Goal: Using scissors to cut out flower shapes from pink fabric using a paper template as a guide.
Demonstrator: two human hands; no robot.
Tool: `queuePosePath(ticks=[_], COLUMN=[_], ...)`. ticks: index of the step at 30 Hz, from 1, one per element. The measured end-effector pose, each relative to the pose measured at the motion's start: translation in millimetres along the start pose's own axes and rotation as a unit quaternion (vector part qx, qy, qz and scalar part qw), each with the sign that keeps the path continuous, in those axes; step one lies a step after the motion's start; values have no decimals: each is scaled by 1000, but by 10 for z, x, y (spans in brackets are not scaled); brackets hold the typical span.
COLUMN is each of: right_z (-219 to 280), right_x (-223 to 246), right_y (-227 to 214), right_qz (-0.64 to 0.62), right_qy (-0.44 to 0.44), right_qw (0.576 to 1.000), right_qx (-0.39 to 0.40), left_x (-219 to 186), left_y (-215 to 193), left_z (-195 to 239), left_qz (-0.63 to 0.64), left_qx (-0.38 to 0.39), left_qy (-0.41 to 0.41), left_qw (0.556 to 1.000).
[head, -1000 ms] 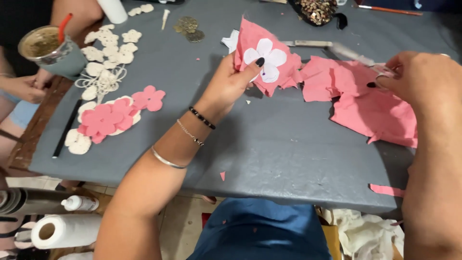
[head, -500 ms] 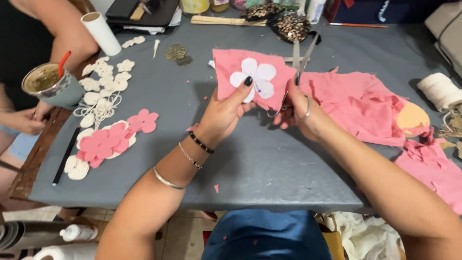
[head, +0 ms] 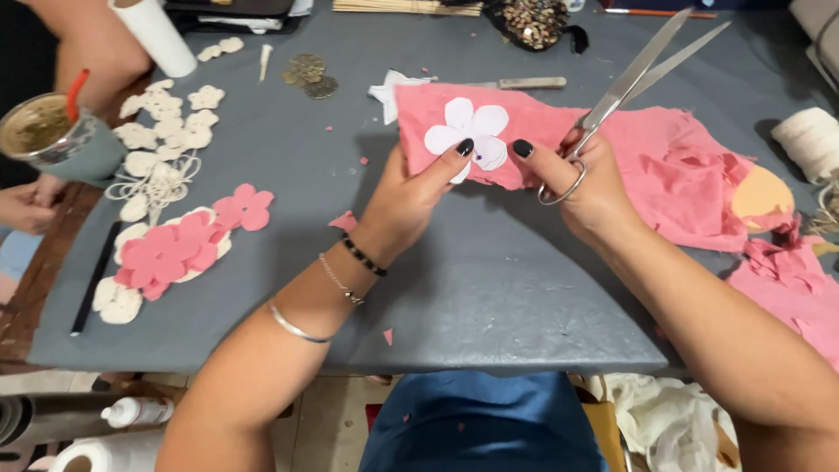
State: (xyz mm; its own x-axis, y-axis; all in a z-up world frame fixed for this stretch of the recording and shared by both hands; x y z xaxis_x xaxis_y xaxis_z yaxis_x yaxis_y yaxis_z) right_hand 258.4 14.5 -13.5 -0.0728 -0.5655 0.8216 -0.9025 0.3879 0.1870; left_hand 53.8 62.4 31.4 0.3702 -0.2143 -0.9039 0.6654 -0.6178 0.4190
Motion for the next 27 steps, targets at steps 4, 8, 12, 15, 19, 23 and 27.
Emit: queuePosePath(ticks=[4,8,12,15,19,23,27], right_z=[-18,-43,-10,43,97,148,173], right_x=[424,536,994,1043,962,917,887], right_y=[-28,-108,237,347,328,341,331], right_qz=[38,78,203,191,222,225,258], right_qy=[-22,-39,3,-7,-6,0,-24], right_qw=[999,996,974,971,964,962,948], right_qx=[-20,-7,101,142,144,157,183], left_x=[-102,-247,-475,-508,-582,-624,-403], left_y=[-64,-20,107,132,139,193,302], left_z=[-74,-40,162,127,146,207,237], left_qz=[-34,-73,-248,-419,-364,-547,-540], left_qx=[43,90,88,110,130,91,148], left_qy=[-8,-12,-109,-11,-3,129,192], left_qw=[998,993,959,901,922,822,806])
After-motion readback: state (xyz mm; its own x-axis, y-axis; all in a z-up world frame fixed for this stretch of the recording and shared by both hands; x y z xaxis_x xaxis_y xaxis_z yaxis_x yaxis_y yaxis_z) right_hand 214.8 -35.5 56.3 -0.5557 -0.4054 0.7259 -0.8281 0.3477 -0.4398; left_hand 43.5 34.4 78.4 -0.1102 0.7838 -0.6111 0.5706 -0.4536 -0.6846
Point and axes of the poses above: each hand's wrist, its own z-axis away from the middle knuckle, its own y-axis out of the palm, x = y × z, the point moved 9 cm from there along -z, towards the middle knuckle, and after that the axes turned 14 degrees about -y, right-handed, at the moved point
